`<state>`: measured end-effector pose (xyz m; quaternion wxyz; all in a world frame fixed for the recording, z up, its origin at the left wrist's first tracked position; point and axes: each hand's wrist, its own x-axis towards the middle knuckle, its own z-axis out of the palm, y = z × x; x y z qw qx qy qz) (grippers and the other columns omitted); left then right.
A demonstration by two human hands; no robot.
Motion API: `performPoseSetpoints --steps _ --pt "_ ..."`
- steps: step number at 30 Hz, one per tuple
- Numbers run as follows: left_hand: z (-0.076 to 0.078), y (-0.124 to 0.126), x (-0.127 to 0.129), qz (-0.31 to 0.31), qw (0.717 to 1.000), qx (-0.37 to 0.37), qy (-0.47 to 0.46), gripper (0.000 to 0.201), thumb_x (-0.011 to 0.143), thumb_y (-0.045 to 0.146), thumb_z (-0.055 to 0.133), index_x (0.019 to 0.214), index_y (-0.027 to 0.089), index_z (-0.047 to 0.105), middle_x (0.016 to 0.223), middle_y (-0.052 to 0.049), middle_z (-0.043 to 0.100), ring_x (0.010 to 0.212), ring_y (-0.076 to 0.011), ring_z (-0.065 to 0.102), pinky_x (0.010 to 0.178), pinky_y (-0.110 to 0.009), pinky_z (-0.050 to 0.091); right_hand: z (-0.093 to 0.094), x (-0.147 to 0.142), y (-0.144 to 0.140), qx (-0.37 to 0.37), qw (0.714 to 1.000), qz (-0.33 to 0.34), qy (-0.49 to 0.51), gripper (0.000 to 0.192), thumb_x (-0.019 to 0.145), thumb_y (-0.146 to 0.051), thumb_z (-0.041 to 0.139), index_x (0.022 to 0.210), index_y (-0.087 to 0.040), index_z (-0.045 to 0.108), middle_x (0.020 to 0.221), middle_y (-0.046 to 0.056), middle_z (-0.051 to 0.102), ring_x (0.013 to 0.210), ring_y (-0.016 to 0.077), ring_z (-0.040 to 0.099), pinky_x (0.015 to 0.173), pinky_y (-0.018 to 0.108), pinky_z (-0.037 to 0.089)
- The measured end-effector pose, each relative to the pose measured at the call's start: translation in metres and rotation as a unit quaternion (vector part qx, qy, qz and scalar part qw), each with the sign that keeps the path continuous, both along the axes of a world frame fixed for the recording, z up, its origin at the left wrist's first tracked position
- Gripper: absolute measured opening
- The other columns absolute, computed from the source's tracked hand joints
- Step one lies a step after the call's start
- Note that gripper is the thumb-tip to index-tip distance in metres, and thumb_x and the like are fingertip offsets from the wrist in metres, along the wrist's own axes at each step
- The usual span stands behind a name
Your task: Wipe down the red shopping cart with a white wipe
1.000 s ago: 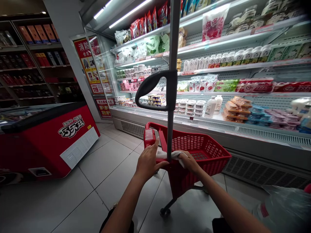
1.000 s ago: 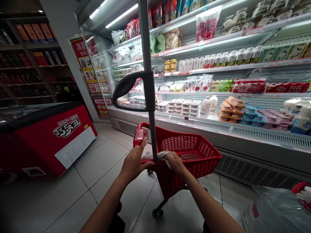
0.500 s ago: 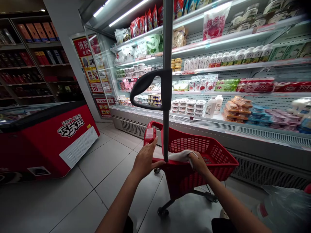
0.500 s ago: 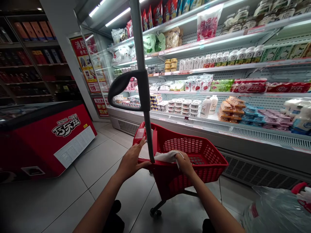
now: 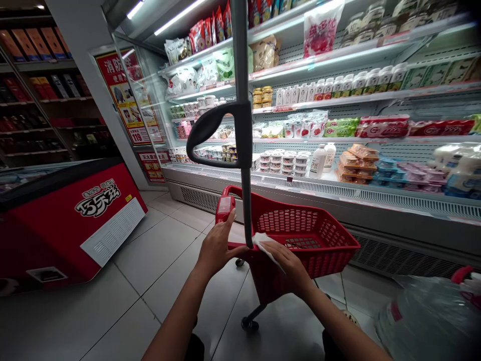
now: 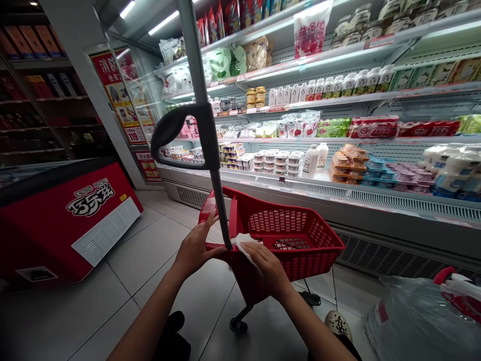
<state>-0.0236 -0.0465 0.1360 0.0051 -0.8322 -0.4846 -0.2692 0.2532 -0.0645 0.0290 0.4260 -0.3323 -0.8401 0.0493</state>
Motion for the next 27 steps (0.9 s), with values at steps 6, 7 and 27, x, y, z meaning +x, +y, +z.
performPoseSetpoints --steps 6,7,27 --pt "0.004 0.008 -0.012 -0.004 0.996 0.037 0.083 0.101 0.092 0.060 0.065 0.166 0.033 0.002 0.163 -0.008 0.042 0.149 -0.0308 0.042 0.123 -0.053 0.033 -0.029 0.030 -0.006 0.053 0.985 -0.150 -0.064 0.076 0.093 -0.003 0.032 0.164 -0.029 0.026 0.155 0.006 0.053 0.145 0.0225 0.047 0.120 0.050 0.041" --pt "0.004 0.009 -0.012 -0.001 0.993 0.054 0.102 0.097 0.096 0.059 0.061 0.166 0.030 0.002 0.164 -0.009 0.040 0.151 -0.0296 0.039 0.126 -0.052 0.030 -0.026 0.017 -0.006 0.055 0.982 -0.168 -0.065 0.079 0.091 -0.002 0.032 0.165 -0.028 0.024 0.156 0.007 0.052 0.145 0.0232 0.046 0.120 0.052 0.041" --pt "-0.028 0.011 -0.017 0.062 0.981 0.127 0.129 0.077 0.101 0.054 0.051 0.164 0.019 0.023 0.165 -0.013 0.038 0.157 -0.0322 0.022 0.129 -0.056 0.018 -0.041 0.006 0.020 0.016 0.967 -0.242 -0.077 0.058 0.100 -0.019 0.044 0.158 -0.021 0.039 0.143 0.012 0.060 0.133 0.0307 0.052 0.117 0.054 0.038"
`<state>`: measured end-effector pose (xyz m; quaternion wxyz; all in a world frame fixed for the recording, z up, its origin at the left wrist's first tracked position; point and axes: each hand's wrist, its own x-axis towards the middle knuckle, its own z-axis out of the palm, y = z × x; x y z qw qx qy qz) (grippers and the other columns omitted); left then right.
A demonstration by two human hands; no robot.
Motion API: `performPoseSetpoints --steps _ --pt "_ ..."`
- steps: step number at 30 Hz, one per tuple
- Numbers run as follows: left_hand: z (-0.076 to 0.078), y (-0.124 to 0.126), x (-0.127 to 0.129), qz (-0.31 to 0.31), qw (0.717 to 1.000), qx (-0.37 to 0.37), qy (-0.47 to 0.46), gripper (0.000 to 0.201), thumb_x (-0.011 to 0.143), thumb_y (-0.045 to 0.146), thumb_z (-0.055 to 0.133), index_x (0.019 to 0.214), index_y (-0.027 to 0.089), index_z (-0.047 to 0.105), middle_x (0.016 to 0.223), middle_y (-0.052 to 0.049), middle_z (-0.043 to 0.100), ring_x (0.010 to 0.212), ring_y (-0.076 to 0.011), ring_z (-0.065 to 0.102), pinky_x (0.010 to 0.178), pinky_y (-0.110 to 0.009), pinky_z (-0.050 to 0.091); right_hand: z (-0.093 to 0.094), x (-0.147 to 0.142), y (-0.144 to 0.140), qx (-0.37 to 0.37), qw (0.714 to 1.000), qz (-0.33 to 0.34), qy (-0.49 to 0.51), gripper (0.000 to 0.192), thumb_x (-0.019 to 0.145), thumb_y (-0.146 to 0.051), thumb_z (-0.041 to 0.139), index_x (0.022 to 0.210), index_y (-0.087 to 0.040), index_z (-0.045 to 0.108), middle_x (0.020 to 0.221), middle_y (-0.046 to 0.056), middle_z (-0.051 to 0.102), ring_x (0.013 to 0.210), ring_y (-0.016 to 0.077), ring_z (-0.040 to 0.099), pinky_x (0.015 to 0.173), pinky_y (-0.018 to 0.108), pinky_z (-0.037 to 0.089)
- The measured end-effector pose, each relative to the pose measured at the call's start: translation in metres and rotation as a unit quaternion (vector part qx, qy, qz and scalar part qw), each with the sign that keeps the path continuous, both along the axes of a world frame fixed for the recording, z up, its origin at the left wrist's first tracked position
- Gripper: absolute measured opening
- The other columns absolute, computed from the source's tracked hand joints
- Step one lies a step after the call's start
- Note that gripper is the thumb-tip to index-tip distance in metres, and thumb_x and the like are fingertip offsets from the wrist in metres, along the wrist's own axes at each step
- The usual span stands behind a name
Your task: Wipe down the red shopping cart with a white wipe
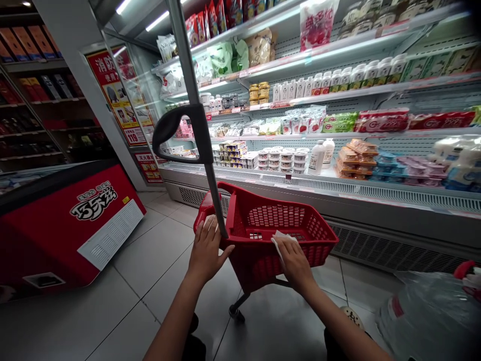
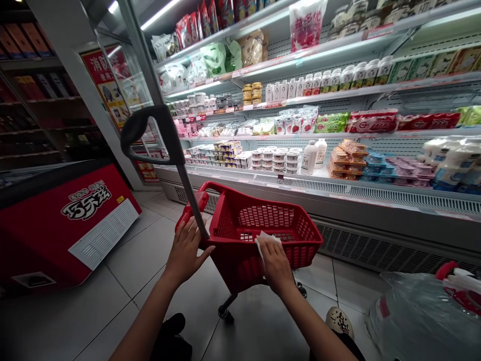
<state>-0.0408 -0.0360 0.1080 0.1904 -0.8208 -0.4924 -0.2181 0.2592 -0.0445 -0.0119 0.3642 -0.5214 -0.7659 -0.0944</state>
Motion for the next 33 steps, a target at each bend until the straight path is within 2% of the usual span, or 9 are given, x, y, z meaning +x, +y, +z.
performPoseSetpoints --steps 2,7,9,13,18,20,23,29,33 --pt "-0.002 0.001 0.001 0.008 1.000 0.003 -0.001 0.078 0.099 0.054 0.053 0.162 0.017 0.026 0.164 -0.014 0.040 0.157 -0.0331 0.023 0.129 -0.056 0.018 0.007 -0.023 0.000 0.002 1.000 0.001 0.029 0.058 0.100 -0.018 0.042 0.158 -0.021 0.039 0.141 0.013 0.062 0.132 0.0311 0.053 0.116 0.055 0.039" --pt "0.000 -0.001 0.008 0.005 1.000 0.003 0.000 0.080 0.095 0.045 0.057 0.162 0.017 0.025 0.164 -0.014 0.039 0.156 -0.0341 0.025 0.128 -0.057 0.017 0.041 -0.120 -0.003 0.022 0.994 0.079 0.071 0.069 0.096 -0.013 0.041 0.164 -0.016 0.027 0.154 0.014 0.051 0.143 0.0301 0.043 0.119 0.053 0.038" --pt "0.002 -0.002 0.008 0.000 1.000 0.002 0.004 0.081 0.093 0.039 0.058 0.162 0.017 0.023 0.164 -0.013 0.039 0.156 -0.0333 0.024 0.129 -0.056 0.017 0.052 -0.138 -0.003 0.033 0.992 0.103 0.070 0.073 0.095 -0.012 0.042 0.165 -0.015 0.021 0.156 0.014 0.049 0.145 0.0297 0.041 0.120 0.052 0.038" --pt "0.003 -0.003 0.007 -0.007 1.000 0.008 0.004 0.084 0.091 0.037 0.058 0.163 0.018 0.019 0.165 -0.013 0.037 0.157 -0.0334 0.024 0.129 -0.056 0.016 0.045 -0.110 -0.001 0.041 0.990 0.129 0.042 0.069 0.098 -0.014 0.041 0.165 -0.020 0.024 0.154 0.012 0.052 0.142 0.0277 0.045 0.119 0.051 0.040" --pt "-0.002 -0.002 0.010 0.005 1.000 0.006 -0.023 0.092 0.091 0.037 0.057 0.165 0.014 0.007 0.168 -0.016 0.030 0.158 -0.0341 0.020 0.129 -0.057 0.016 0.003 -0.026 0.000 0.029 0.998 0.042 0.023 0.067 0.099 -0.013 0.038 0.164 -0.022 0.026 0.152 0.011 0.053 0.141 0.0286 0.047 0.119 0.053 0.038" --pt "-0.002 -0.001 0.013 0.005 1.000 0.002 -0.028 0.094 0.091 0.037 0.057 0.165 0.014 0.005 0.168 -0.016 0.030 0.158 -0.0344 0.020 0.129 -0.057 0.016 -0.006 -0.010 0.000 0.021 0.999 0.016 0.022 0.068 0.099 -0.013 0.037 0.165 -0.023 0.024 0.154 0.011 0.052 0.142 0.0291 0.046 0.120 0.053 0.038" --pt "-0.001 0.000 0.018 -0.001 1.000 -0.002 -0.031 0.094 0.091 0.037 0.057 0.165 0.015 0.004 0.168 -0.015 0.029 0.158 -0.0347 0.019 0.129 -0.057 0.016 0.004 -0.026 0.000 0.015 0.999 0.014 0.028 0.071 0.097 -0.014 0.038 0.166 -0.022 0.021 0.154 0.011 0.052 0.142 0.0293 0.047 0.119 0.053 0.039" --pt "0.000 0.002 0.019 -0.006 1.000 0.007 -0.027 0.097 0.092 0.039 0.058 0.166 0.017 -0.001 0.171 -0.015 0.023 0.158 -0.0348 0.020 0.128 -0.058 0.018 0.052 -0.114 0.000 0.037 0.993 0.110 0.019 0.074 0.094 -0.011 0.043 0.165 -0.015 0.023 0.161 0.012 0.044 0.148 0.0281 0.038 0.123 0.051 0.036" --pt "-0.008 0.002 0.016 0.005 0.998 0.033 -0.059 0.105 0.094 0.046 0.060 0.165 0.019 -0.014 0.174 -0.014 0.003 0.159 -0.0353 0.011 0.128 -0.059 0.017 0.042 -0.091 0.004 0.038 0.993 0.110 0.003 0.070 0.097 -0.012 0.040 0.165 -0.017 0.022 0.157 0.013 0.048 0.146 0.0285 0.041 0.121 0.053 0.038"
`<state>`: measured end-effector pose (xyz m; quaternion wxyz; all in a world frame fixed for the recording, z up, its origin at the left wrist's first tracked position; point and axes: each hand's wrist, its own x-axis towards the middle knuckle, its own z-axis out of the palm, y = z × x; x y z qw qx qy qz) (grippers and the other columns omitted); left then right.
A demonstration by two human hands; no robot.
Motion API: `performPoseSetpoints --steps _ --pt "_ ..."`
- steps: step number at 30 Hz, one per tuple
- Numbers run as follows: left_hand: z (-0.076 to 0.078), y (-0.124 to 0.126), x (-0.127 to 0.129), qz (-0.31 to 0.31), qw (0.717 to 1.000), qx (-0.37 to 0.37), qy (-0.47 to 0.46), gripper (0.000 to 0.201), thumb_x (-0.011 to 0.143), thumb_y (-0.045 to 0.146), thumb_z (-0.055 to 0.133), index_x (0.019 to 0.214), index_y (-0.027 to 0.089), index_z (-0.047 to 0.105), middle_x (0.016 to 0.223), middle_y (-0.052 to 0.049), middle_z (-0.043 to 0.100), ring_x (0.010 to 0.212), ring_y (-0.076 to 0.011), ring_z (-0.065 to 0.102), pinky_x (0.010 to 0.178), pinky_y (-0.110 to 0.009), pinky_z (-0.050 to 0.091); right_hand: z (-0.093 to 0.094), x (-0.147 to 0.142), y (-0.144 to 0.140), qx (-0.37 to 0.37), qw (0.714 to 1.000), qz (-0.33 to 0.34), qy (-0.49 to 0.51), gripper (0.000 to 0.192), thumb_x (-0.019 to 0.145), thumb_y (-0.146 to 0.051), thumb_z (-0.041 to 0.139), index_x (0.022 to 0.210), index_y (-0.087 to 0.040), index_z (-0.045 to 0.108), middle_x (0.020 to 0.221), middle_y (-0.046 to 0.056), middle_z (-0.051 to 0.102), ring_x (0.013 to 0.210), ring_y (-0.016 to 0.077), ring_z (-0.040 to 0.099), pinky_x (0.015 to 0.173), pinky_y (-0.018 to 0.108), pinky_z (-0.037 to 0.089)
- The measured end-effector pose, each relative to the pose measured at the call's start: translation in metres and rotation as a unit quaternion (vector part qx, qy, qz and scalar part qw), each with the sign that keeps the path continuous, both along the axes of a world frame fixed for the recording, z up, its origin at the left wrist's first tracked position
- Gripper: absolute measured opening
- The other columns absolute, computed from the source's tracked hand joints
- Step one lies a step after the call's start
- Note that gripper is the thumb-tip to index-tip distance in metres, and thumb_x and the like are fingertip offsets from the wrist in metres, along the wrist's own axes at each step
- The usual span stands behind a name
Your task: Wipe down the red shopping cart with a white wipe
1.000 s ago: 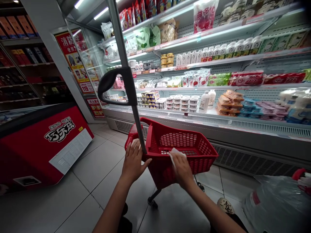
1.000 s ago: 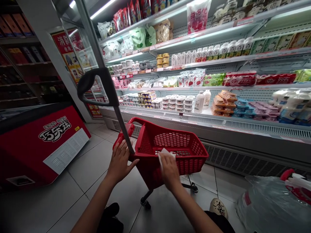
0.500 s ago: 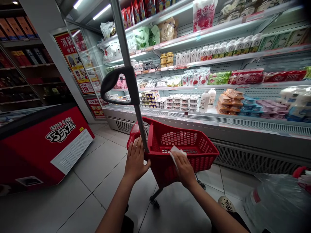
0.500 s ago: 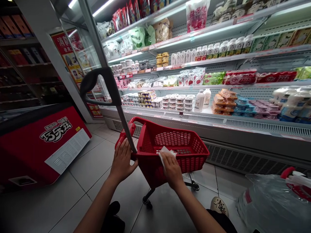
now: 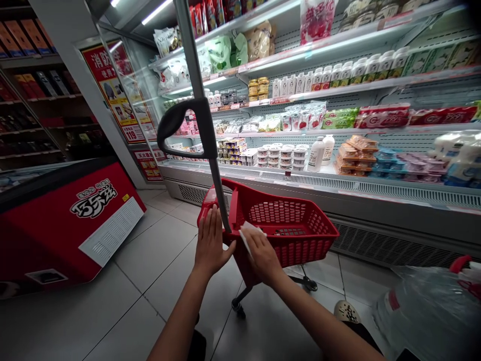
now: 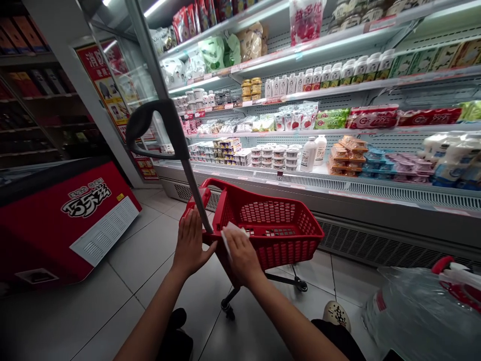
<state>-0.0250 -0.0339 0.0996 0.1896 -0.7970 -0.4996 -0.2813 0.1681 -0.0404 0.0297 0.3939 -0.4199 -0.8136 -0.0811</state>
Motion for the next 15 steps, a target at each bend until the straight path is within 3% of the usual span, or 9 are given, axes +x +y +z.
performPoseSetpoints --steps 3,7,11,15 --pt "-0.017 -0.005 0.002 0.000 0.999 0.035 -0.004 0.104 0.098 0.045 0.058 0.163 0.020 -0.019 0.174 -0.013 -0.003 0.160 -0.0348 0.007 0.128 -0.059 0.017 -0.028 0.050 0.001 -0.015 0.998 -0.058 -0.010 0.072 0.097 -0.012 0.040 0.166 -0.017 0.018 0.156 0.014 0.049 0.145 0.0300 0.042 0.120 0.055 0.037" --pt "-0.031 -0.016 0.018 -0.046 0.995 -0.001 0.084 0.082 0.103 0.026 0.044 0.165 0.028 -0.010 0.171 -0.003 0.021 0.157 -0.0237 0.022 0.131 -0.046 0.016 -0.048 0.085 -0.002 -0.025 0.994 -0.108 -0.009 0.074 0.099 -0.013 0.038 0.167 -0.020 0.011 0.161 0.013 0.043 0.149 0.0288 0.038 0.123 0.055 0.033" --pt "-0.030 -0.018 0.040 -0.057 0.992 -0.033 0.109 0.080 0.100 0.018 0.041 0.166 0.018 -0.004 0.171 -0.008 0.022 0.158 -0.0237 0.021 0.130 -0.044 0.020 -0.033 0.053 -0.003 -0.032 0.996 -0.082 0.000 0.072 0.099 -0.016 0.038 0.167 -0.020 0.012 0.163 0.011 0.041 0.153 0.0285 0.032 0.124 0.056 0.029" --pt "-0.037 -0.009 0.049 -0.034 0.997 -0.014 0.074 0.077 0.098 0.018 0.044 0.166 0.013 0.007 0.165 -0.014 0.037 0.157 -0.0280 0.026 0.128 -0.050 0.026 -0.017 0.012 0.003 -0.029 0.999 -0.021 0.012 0.071 0.097 -0.014 0.037 0.166 -0.017 0.018 0.163 0.012 0.041 0.153 0.0266 0.033 0.124 0.053 0.031"
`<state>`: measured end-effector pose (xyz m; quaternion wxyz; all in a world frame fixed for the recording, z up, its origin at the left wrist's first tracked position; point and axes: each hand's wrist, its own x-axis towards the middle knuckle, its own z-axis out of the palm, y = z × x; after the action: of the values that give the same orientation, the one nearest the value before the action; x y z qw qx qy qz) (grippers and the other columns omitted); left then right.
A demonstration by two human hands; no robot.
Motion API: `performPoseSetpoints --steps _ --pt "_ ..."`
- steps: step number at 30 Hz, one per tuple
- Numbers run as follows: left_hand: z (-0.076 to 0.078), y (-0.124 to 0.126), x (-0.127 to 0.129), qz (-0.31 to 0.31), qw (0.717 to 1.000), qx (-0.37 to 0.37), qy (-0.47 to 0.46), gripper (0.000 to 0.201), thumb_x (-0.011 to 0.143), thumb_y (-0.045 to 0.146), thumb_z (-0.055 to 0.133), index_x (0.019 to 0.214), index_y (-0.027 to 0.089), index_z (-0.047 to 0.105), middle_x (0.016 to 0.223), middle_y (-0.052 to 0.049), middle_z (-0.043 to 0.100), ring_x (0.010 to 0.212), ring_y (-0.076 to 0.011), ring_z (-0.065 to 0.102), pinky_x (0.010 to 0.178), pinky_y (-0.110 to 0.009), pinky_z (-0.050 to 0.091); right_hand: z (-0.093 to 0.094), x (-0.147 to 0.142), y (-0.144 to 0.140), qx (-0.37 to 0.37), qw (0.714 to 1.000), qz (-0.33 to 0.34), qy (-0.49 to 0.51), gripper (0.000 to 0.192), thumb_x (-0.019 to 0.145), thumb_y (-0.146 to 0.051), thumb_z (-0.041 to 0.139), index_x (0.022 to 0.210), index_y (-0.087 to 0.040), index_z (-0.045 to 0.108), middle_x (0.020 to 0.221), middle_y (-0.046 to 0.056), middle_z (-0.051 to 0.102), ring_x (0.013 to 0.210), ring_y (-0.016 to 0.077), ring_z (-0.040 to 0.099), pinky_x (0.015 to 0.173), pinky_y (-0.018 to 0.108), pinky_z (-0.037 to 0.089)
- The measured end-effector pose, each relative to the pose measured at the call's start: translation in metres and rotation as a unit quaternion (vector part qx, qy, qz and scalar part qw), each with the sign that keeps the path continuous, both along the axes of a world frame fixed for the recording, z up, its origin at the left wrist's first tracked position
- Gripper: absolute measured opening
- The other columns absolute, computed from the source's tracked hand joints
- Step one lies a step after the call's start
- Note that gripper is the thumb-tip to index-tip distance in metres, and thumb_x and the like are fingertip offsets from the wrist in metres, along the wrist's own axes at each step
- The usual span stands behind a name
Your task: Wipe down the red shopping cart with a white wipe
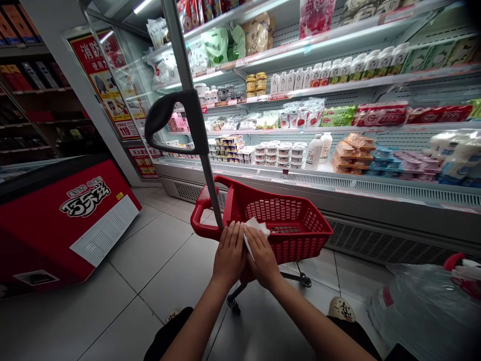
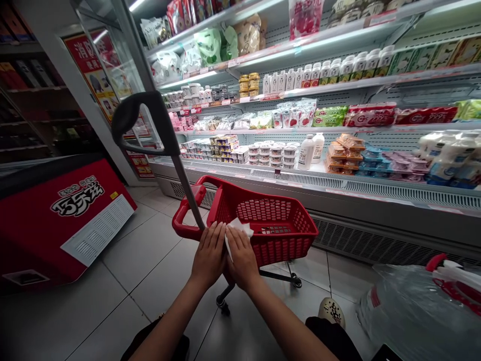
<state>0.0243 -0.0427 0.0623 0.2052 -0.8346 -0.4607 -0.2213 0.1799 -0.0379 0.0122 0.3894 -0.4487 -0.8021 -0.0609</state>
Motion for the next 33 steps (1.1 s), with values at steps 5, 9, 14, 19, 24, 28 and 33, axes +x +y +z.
performPoseSetpoints --steps 5,9,14,19,24,28,33 --pt "-0.012 0.008 -0.009 0.002 1.000 0.023 -0.009 0.073 0.093 0.012 0.047 0.163 0.016 0.026 0.161 -0.011 0.045 0.154 -0.0285 0.033 0.129 -0.050 0.025 -0.024 0.044 0.010 0.010 1.000 -0.025 -0.009 0.061 0.101 -0.021 0.041 0.161 -0.019 0.034 0.154 0.012 0.053 0.144 0.0280 0.045 0.121 0.050 0.035" --pt "-0.014 0.010 -0.013 0.010 0.999 0.038 -0.021 0.069 0.091 0.012 0.049 0.159 0.015 0.035 0.158 -0.012 0.048 0.152 -0.0295 0.036 0.129 -0.050 0.024 -0.052 0.123 0.012 0.004 0.994 -0.102 -0.029 0.058 0.102 -0.024 0.041 0.160 -0.022 0.036 0.150 0.011 0.056 0.140 0.0291 0.049 0.120 0.050 0.035" --pt "-0.017 0.012 -0.007 0.002 0.998 0.028 -0.059 0.065 0.084 0.013 0.054 0.149 0.014 0.046 0.154 -0.014 0.052 0.151 -0.0315 0.038 0.130 -0.052 0.023 -0.057 0.136 0.011 -0.005 0.988 -0.154 -0.015 0.062 0.104 -0.025 0.038 0.164 -0.022 0.026 0.152 0.010 0.055 0.142 0.0281 0.048 0.123 0.053 0.030" --pt "-0.017 0.017 -0.007 0.004 0.997 0.023 -0.075 0.065 0.080 0.012 0.057 0.144 0.012 0.050 0.151 -0.015 0.054 0.150 -0.0333 0.037 0.129 -0.053 0.023 -0.027 0.048 0.007 -0.023 0.998 -0.043 -0.027 0.071 0.100 -0.016 0.033 0.167 -0.020 0.008 0.168 0.007 0.033 0.155 0.0232 0.027 0.127 0.050 0.025" --pt "-0.011 0.019 -0.019 0.003 0.998 0.018 -0.068 0.062 0.082 0.009 0.055 0.144 0.012 0.050 0.150 -0.014 0.055 0.151 -0.0315 0.037 0.130 -0.052 0.022 -0.024 0.044 0.006 -0.035 0.998 -0.003 -0.044 0.074 0.098 -0.016 0.035 0.167 -0.022 0.008 0.170 0.005 0.028 0.156 0.0219 0.025 0.127 0.047 0.027" --pt "-0.009 0.020 -0.027 0.008 0.997 0.023 -0.072 0.061 0.083 0.008 0.053 0.144 0.014 0.051 0.149 -0.013 0.056 0.150 -0.0300 0.038 0.130 -0.051 0.023 -0.048 0.124 0.012 -0.032 0.995 -0.081 -0.046 0.065 0.100 -0.020 0.035 0.165 -0.022 0.024 0.162 0.007 0.044 0.150 0.0239 0.038 0.125 0.049 0.030" --pt "-0.010 0.013 -0.018 0.029 0.996 0.032 -0.071 0.059 0.084 0.009 0.053 0.143 0.012 0.053 0.147 -0.014 0.057 0.149 -0.0311 0.040 0.130 -0.051 0.023 -0.058 0.176 0.019 -0.056 0.981 -0.186 -0.018 0.053 0.104 -0.027 0.032 0.155 -0.018 0.045 0.147 0.011 0.060 0.140 0.0269 0.050 0.118 0.050 0.037"
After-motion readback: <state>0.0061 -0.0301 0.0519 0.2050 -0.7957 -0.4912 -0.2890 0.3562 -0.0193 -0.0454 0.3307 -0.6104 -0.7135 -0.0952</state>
